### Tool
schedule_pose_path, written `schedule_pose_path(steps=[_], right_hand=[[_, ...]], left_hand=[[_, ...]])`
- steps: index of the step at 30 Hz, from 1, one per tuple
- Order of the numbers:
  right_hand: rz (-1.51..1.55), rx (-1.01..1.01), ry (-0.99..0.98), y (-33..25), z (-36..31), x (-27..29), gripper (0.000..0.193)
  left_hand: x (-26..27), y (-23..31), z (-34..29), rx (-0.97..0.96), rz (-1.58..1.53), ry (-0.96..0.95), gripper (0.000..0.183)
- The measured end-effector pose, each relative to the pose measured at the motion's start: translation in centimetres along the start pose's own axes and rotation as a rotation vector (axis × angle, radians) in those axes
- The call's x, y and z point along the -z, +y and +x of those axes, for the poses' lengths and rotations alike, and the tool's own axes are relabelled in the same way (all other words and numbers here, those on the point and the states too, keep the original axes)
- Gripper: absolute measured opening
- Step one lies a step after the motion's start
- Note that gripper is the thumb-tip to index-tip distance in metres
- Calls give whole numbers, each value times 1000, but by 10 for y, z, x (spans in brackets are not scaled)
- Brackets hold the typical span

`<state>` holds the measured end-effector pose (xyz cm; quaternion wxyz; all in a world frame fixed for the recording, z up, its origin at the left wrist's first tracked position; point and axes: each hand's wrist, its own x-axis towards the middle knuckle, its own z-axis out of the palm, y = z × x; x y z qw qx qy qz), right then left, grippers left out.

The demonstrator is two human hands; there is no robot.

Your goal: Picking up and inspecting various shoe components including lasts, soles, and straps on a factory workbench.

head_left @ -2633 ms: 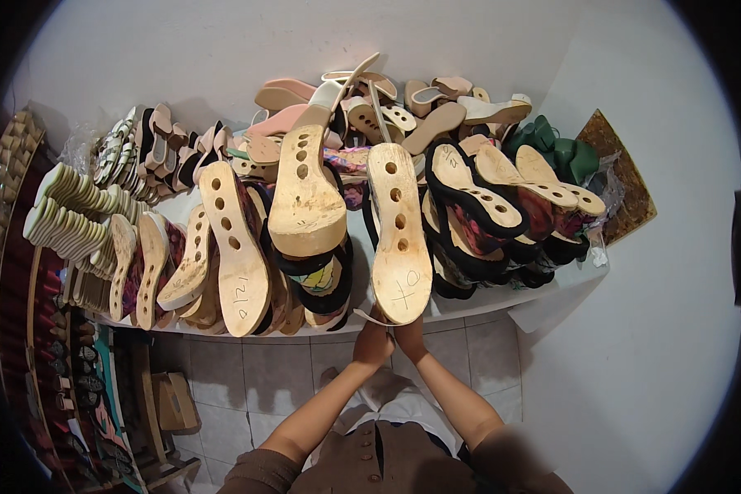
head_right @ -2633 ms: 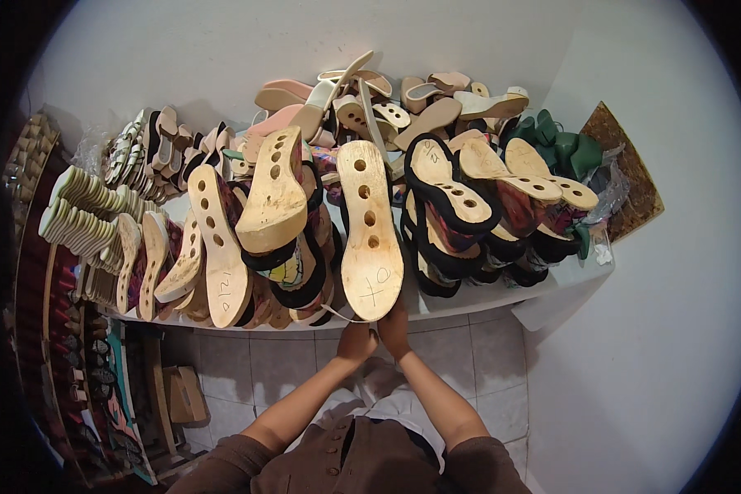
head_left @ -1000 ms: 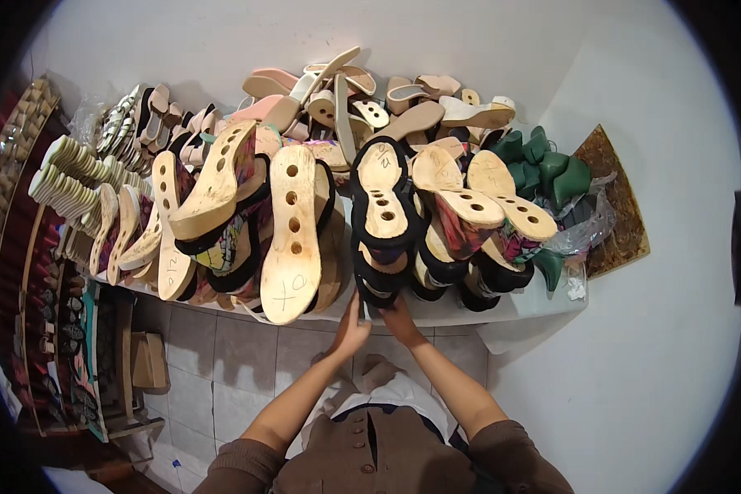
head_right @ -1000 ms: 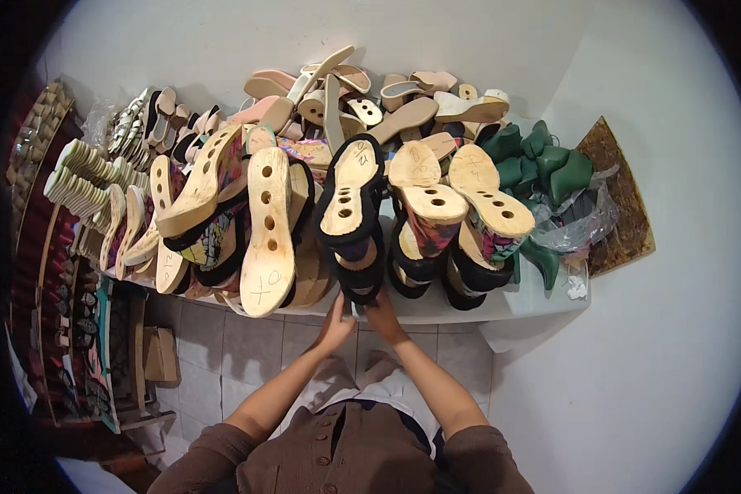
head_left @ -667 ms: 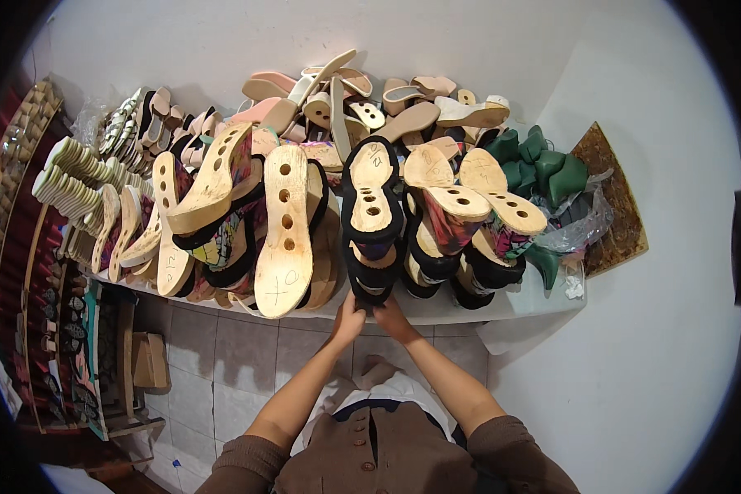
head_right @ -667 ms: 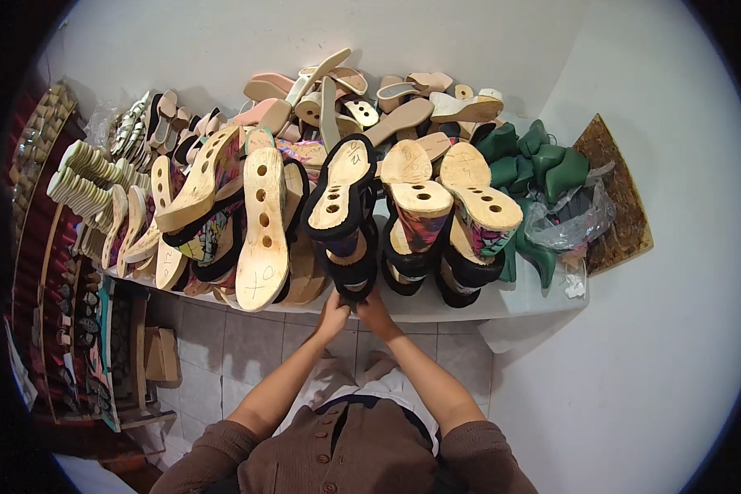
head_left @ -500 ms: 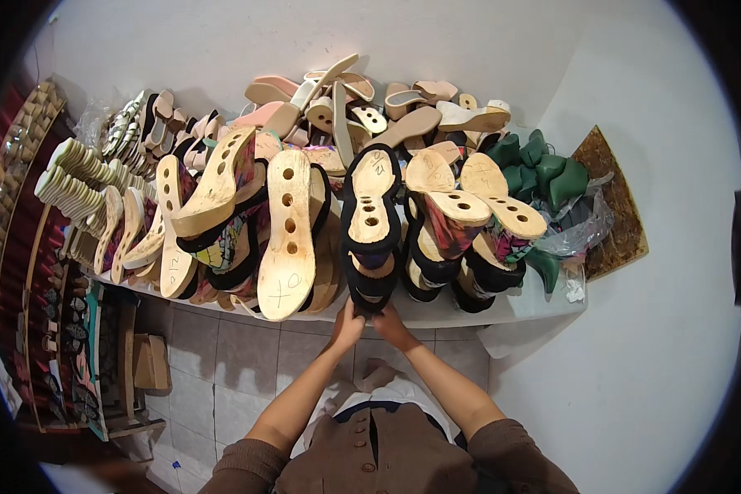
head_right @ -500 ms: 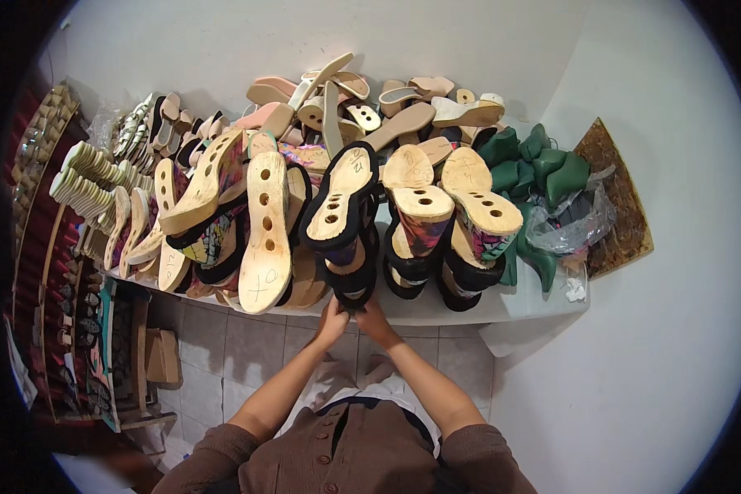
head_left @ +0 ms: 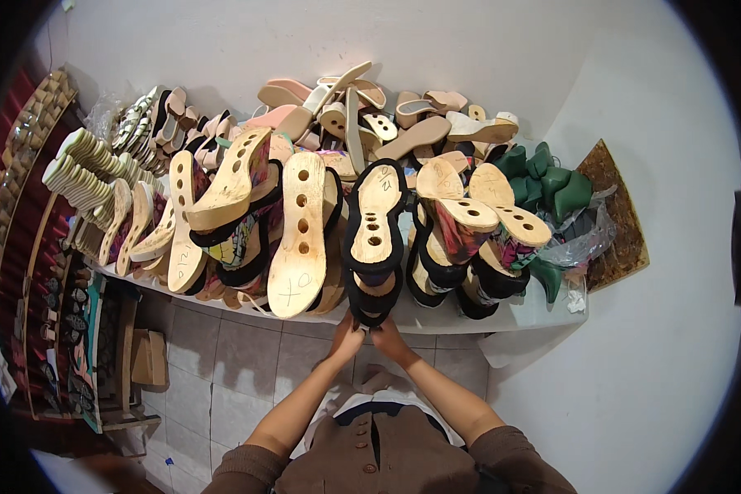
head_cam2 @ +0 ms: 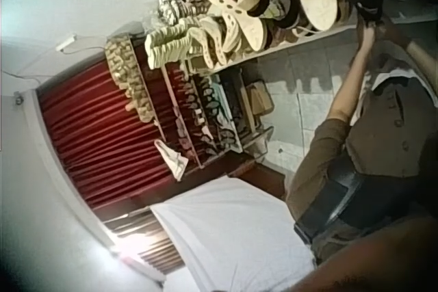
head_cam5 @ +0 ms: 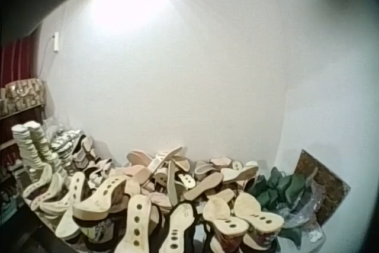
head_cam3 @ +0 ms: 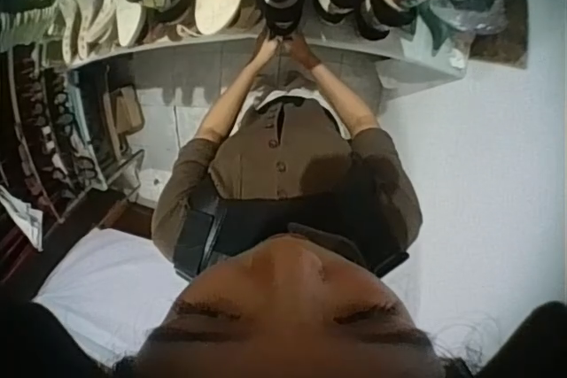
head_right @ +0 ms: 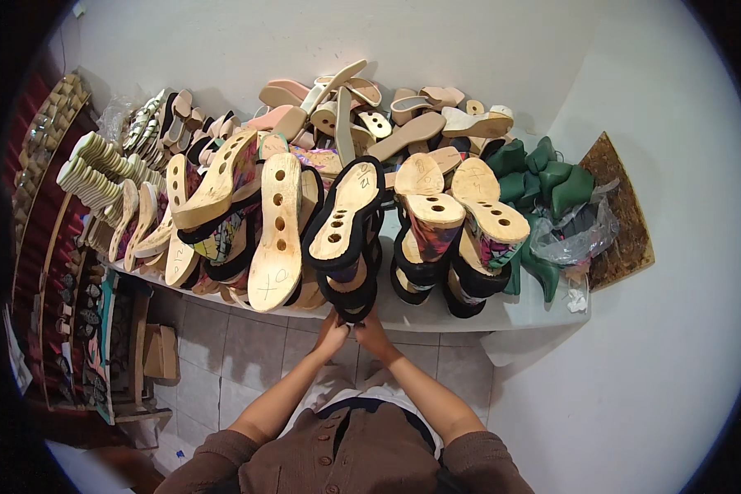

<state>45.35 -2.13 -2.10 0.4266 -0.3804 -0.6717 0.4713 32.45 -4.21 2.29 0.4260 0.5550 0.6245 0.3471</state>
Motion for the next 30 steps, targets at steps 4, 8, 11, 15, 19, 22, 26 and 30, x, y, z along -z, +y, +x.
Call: schedule_pose_path(steps=[4,8,11,15,19,22,26,30], right_hand=[[16,14,-67,-4,-1,1,60],[20,-33,-88,-2,-4,4,62],[52,-67,-38,-10,-9,3,63],[380,-152,149,-40,-26,0,66],[198,-147,299,-60,-54,24,62],[20,-231,562,-65,-59,45,60],[-36,-277,625,-32,-51,76,61],[-9,-337,406,-8,-45,88,75]], left_hand=[[6,14,-5,94,-96,-24,61],[5,16,-12,83,-151,3,60],[1,17,-24,85,-195,59,59],[-7,8,-51,-30,-247,108,54],[-16,25,-66,163,-358,-235,54],[-38,37,-59,30,-417,-336,62],[-77,50,-32,-158,-315,-247,75],[-97,44,-6,-272,-261,-60,71]])
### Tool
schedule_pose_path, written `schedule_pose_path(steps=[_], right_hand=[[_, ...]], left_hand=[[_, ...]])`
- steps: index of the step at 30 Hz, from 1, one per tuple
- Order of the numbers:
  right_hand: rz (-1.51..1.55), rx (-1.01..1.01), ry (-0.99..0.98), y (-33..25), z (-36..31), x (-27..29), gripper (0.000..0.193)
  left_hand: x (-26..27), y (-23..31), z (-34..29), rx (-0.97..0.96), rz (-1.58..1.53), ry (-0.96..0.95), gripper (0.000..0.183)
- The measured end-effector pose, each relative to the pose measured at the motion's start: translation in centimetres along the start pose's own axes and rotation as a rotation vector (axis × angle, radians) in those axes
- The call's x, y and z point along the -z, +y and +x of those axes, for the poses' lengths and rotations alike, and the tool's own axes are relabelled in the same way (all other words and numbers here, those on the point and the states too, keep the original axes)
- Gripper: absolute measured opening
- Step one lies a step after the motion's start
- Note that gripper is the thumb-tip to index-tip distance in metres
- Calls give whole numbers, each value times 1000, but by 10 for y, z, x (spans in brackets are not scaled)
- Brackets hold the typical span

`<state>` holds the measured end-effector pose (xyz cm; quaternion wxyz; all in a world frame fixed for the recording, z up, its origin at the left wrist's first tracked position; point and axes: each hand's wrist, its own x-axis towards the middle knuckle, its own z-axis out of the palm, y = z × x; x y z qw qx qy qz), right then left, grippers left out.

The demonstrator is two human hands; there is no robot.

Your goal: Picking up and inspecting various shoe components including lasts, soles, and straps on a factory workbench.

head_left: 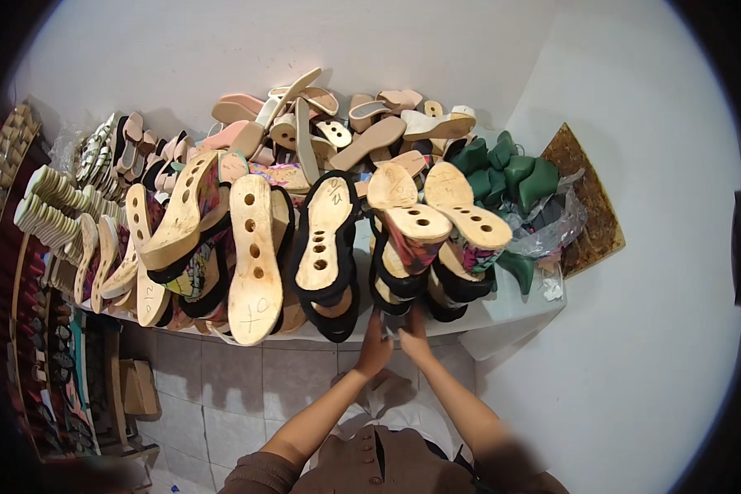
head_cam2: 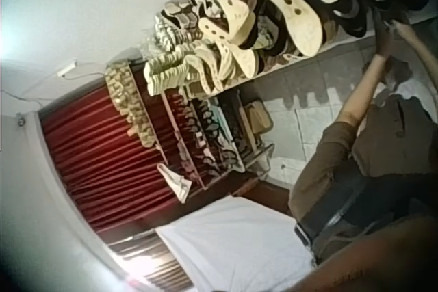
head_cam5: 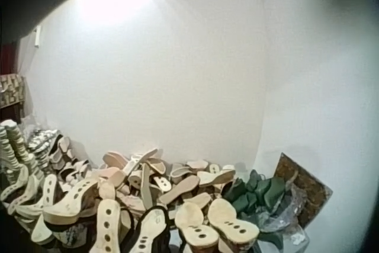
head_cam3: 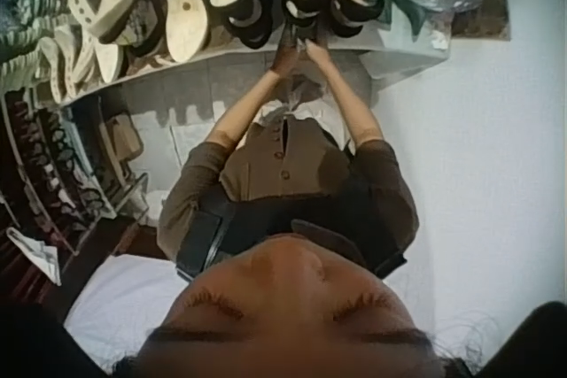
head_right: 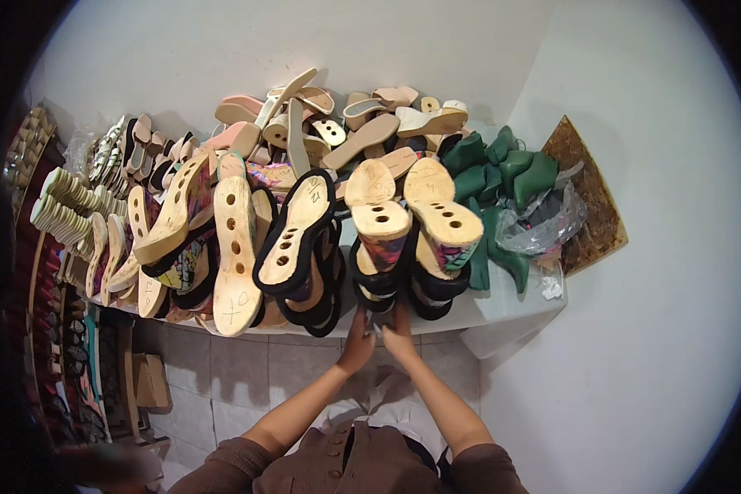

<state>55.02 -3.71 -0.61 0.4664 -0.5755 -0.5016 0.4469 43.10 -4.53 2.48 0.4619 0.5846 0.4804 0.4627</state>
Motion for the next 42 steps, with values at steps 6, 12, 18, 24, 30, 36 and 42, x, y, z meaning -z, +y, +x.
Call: schedule_pose_path(steps=[6,12,18,24,30,36,42], right_hand=[[321,1,-197,30,18,8,77],[88,163,-232,-3,8,-5,82],[251,139,-287,-26,-2,-14,89],[176,215,-269,-17,-3,-11,97],[178,126,-349,-36,-30,7,91],[124,14,-96,-30,-58,63,68],[308,-44,408,-27,-11,110,41]], left_hand=[[-16,-12,16,-138,17,107,67],[-3,-11,7,74,-164,38,72],[9,-29,-5,107,-258,67,76],[10,-27,-5,63,-271,56,77],[1,-33,-22,176,-193,31,75],[-18,-15,-46,240,-45,62,70],[-51,32,-24,297,-211,-211,72]])
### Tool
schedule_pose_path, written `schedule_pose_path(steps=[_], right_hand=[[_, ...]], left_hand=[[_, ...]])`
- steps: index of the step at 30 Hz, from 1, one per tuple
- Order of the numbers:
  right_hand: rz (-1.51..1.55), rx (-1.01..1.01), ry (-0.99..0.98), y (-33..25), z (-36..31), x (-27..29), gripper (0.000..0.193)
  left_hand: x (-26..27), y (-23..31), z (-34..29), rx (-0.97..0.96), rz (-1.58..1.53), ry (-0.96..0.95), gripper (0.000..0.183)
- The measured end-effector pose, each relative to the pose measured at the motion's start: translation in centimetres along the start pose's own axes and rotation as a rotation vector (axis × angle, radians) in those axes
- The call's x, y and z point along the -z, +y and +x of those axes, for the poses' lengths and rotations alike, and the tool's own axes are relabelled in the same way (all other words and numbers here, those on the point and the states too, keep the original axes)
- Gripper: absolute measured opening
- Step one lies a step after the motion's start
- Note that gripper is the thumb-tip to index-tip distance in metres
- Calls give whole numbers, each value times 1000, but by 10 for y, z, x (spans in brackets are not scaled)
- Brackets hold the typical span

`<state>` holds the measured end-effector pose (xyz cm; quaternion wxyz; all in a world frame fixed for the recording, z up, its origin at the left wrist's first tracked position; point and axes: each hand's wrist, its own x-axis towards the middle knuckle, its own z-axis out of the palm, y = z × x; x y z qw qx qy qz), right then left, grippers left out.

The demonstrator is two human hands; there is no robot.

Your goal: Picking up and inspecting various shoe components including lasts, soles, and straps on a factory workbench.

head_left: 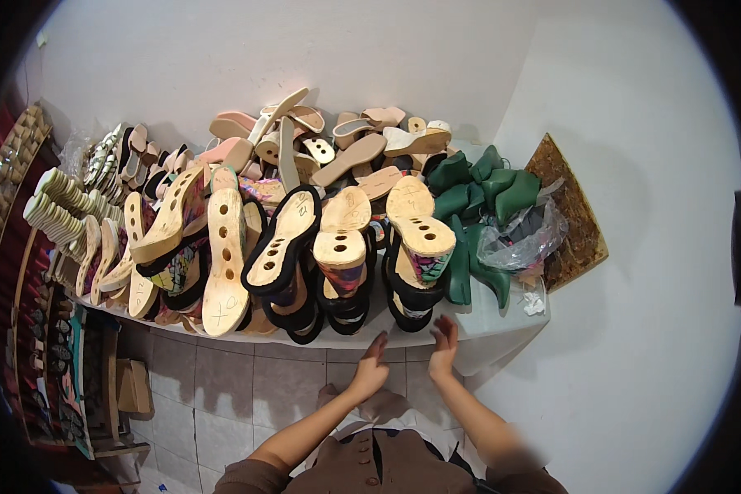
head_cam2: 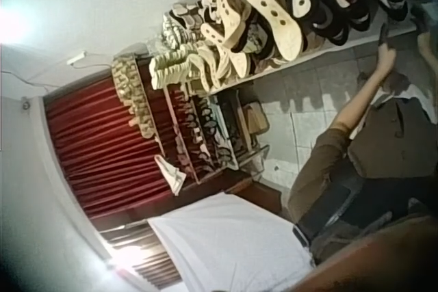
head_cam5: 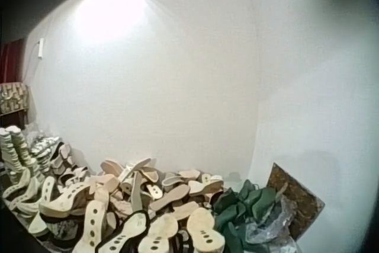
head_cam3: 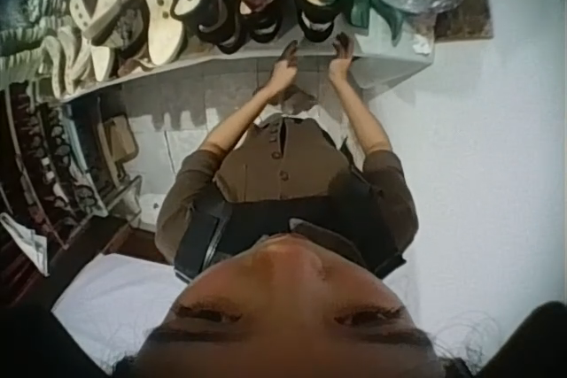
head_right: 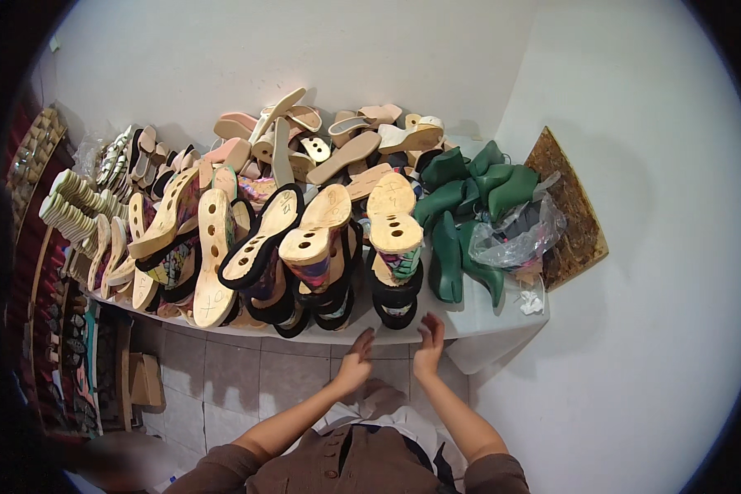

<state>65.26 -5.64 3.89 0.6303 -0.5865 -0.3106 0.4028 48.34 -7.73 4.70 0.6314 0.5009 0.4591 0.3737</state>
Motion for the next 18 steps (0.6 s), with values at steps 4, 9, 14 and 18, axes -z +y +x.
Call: schedule_pose_path(steps=[4,9,14,18], right_hand=[[363,-61,-210,-8,42,-22,44],[624,-286,-424,-5,42,-36,46],[628,-361,-393,-17,36,-42,46],[621,-374,-402,-14,33,-43,47]], left_hand=[[-7,-9,38,-258,167,88,71],[-14,-22,64,-58,109,3,79],[-20,-29,64,-146,67,48,81],[-19,-30,61,-191,75,96,73]])
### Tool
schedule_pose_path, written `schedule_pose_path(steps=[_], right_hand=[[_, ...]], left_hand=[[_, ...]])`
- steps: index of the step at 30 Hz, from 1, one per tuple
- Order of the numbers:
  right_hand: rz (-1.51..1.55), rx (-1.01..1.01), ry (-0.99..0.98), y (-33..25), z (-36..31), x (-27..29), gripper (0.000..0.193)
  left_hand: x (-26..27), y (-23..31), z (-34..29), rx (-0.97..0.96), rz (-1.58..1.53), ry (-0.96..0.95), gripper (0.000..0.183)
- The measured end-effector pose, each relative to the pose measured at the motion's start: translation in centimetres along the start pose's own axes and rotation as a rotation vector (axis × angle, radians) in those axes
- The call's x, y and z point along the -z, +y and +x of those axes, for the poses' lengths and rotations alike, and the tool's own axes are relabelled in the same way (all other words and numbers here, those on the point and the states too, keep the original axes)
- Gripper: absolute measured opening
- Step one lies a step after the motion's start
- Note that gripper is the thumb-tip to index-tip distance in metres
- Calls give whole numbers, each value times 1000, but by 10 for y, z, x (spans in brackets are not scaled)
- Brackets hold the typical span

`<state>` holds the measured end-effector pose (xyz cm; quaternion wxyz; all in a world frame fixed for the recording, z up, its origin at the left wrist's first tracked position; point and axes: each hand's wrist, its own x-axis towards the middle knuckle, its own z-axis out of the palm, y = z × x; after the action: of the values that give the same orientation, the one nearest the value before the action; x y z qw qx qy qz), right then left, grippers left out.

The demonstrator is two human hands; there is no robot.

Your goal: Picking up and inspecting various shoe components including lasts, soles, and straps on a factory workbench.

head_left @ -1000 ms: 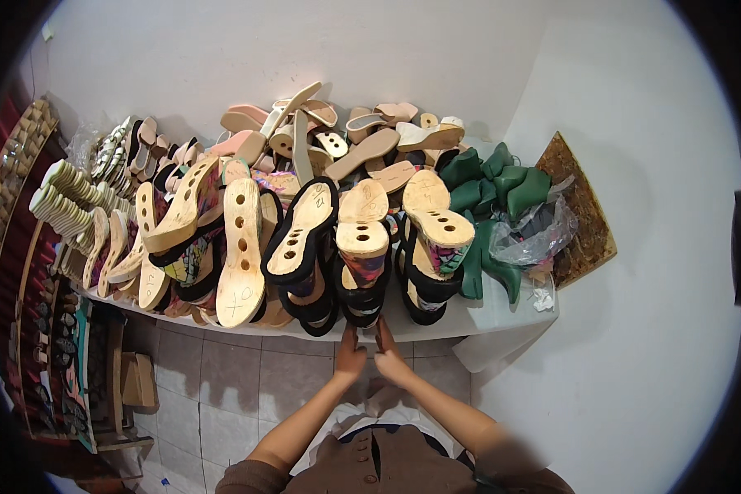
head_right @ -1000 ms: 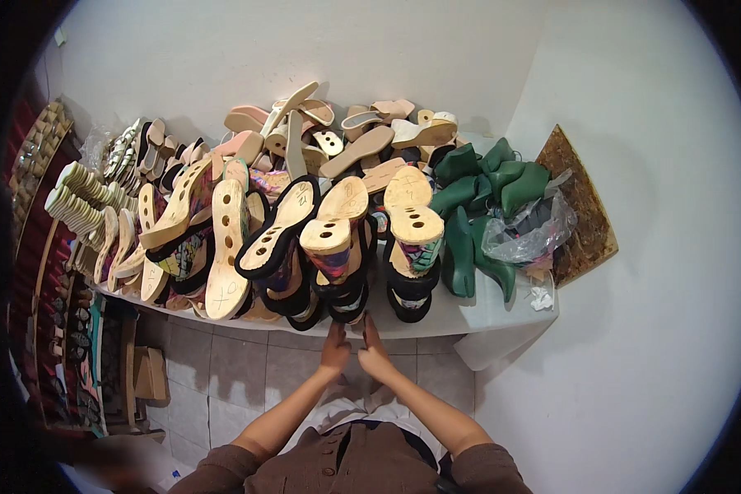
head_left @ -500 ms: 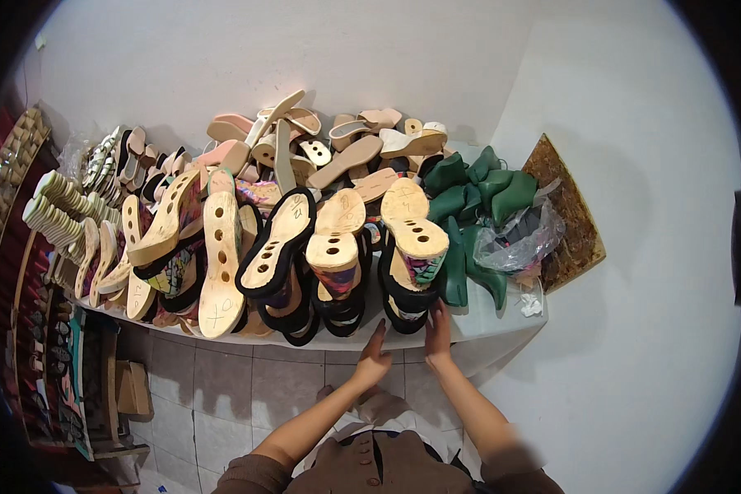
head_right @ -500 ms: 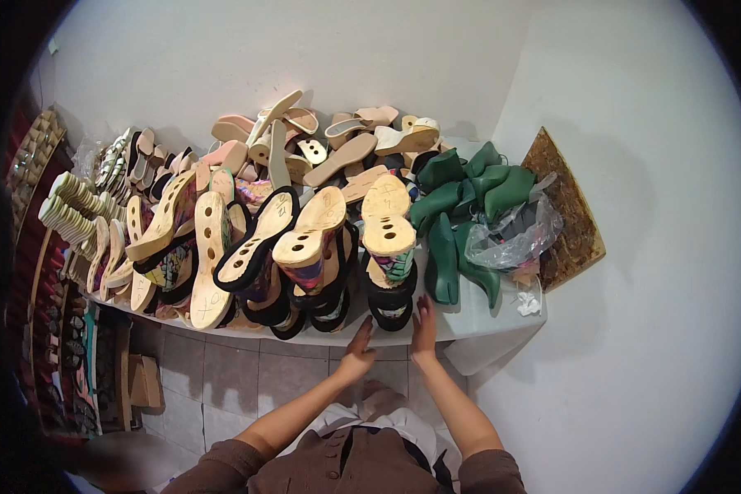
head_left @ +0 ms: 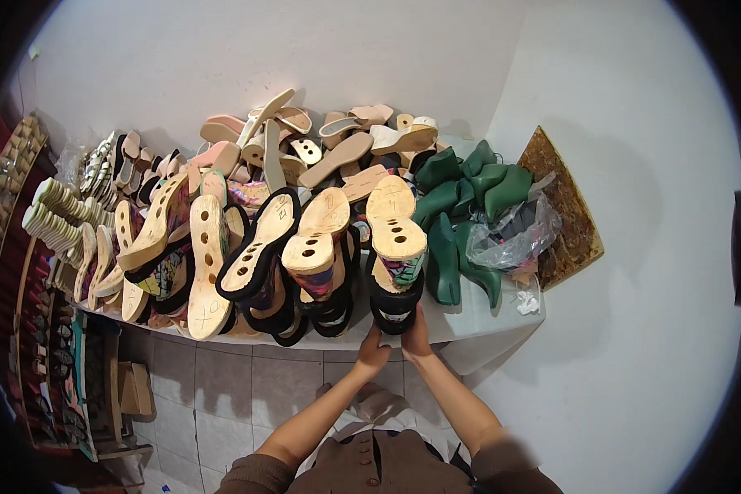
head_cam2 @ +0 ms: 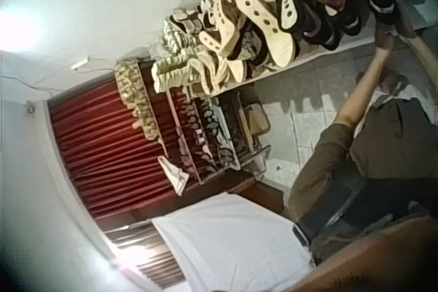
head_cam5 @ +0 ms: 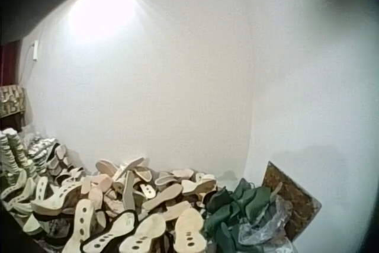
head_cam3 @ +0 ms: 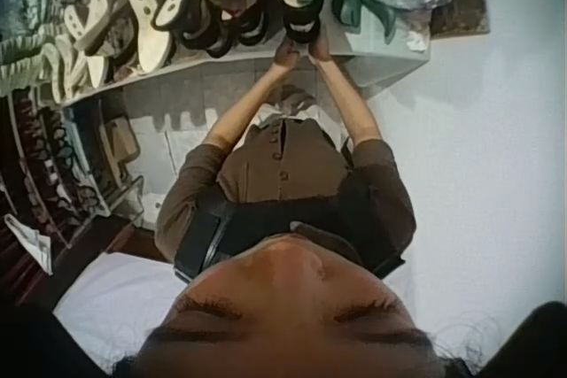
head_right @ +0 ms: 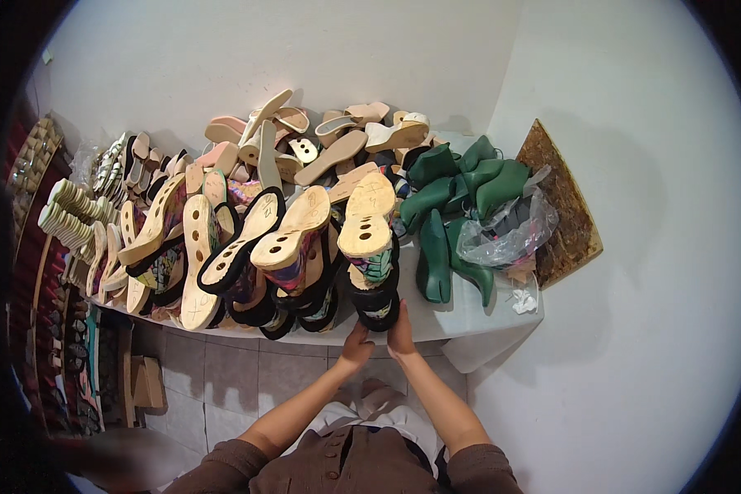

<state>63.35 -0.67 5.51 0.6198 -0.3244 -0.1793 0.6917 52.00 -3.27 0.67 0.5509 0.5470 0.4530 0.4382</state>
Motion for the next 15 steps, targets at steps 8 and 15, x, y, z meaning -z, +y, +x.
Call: schedule_pose_path(steps=[8,15], right_hand=[[1,-19,34,10,-8,-6,48],[10,-14,30,15,-14,-6,47]], left_hand=[[11,1,-8,-45,-15,12,72],[14,17,-18,28,-23,11,70]])
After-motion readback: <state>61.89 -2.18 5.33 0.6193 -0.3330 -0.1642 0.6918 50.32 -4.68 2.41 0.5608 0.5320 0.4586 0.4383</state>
